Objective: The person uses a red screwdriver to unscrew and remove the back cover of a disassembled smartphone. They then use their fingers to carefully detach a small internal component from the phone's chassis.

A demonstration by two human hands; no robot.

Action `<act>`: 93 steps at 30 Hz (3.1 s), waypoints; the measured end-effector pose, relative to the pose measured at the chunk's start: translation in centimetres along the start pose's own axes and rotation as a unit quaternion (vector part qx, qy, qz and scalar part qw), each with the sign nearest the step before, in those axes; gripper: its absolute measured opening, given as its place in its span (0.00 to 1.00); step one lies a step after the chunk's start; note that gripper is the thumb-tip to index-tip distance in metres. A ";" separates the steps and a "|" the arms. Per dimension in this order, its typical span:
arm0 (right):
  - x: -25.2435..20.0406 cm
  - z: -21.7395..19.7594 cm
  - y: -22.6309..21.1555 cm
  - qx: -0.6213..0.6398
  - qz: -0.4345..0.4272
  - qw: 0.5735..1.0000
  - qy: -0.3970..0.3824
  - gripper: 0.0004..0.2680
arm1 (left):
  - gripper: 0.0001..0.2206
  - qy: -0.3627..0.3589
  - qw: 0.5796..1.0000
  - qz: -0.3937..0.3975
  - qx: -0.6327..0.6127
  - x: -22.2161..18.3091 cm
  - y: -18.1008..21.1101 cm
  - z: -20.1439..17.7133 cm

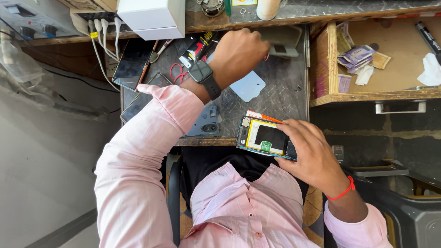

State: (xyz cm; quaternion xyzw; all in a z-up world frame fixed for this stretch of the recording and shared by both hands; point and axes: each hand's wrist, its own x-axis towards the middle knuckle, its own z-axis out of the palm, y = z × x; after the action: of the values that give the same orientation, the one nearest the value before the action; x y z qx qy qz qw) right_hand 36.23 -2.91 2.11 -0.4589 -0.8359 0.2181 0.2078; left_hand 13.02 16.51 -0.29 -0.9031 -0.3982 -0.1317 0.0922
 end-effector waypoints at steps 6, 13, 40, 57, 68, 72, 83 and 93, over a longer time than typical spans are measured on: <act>0.1 -0.1 0.6 0.006 -0.003 1.000 0.005 0.27 | 0.07 -0.001 0.995 -0.028 -0.098 -6.3 0.0 -3.6; 1.2 0.2 0.6 0.007 -0.018 1.000 -0.006 0.26 | 0.09 -0.154 0.973 -0.067 -0.156 -10.2 2.4 -2.6; 6.8 1.6 2.5 -0.028 -0.046 0.997 -0.058 0.28 | 0.01 -0.061 0.956 -0.192 -0.215 -17.3 -3.0 -10.0; 9.2 3.4 1.7 -0.026 -0.085 0.994 -0.060 0.27 | 0.07 0.119 0.963 -0.121 -0.210 -5.9 -1.1 -1.6; 10.2 3.8 2.7 -0.072 -0.019 0.995 -0.066 0.26 | 0.39 0.298 0.745 -0.325 -0.501 -23.0 4.4 -5.5; 10.5 4.1 2.6 -0.081 -0.010 0.994 -0.069 0.27 | 0.37 0.433 0.552 -0.343 -0.625 -27.1 5.9 -2.2; 9.1 3.5 4.4 -0.019 0.046 0.999 -0.013 0.23 | 0.06 0.037 0.726 -0.265 -0.633 -22.4 3.2 -5.6; 3.8 5.0 5.4 0.143 0.039 0.953 0.265 0.14 | 0.15 0.053 0.773 -0.259 -0.577 -19.9 6.6 -4.3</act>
State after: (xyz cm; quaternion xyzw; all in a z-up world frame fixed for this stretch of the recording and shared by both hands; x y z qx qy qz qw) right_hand 35.30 2.09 -4.45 -0.4978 -0.6924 0.2142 0.4764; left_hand 4.31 -2.84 -2.83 -0.6408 -0.4608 -0.4035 -0.4629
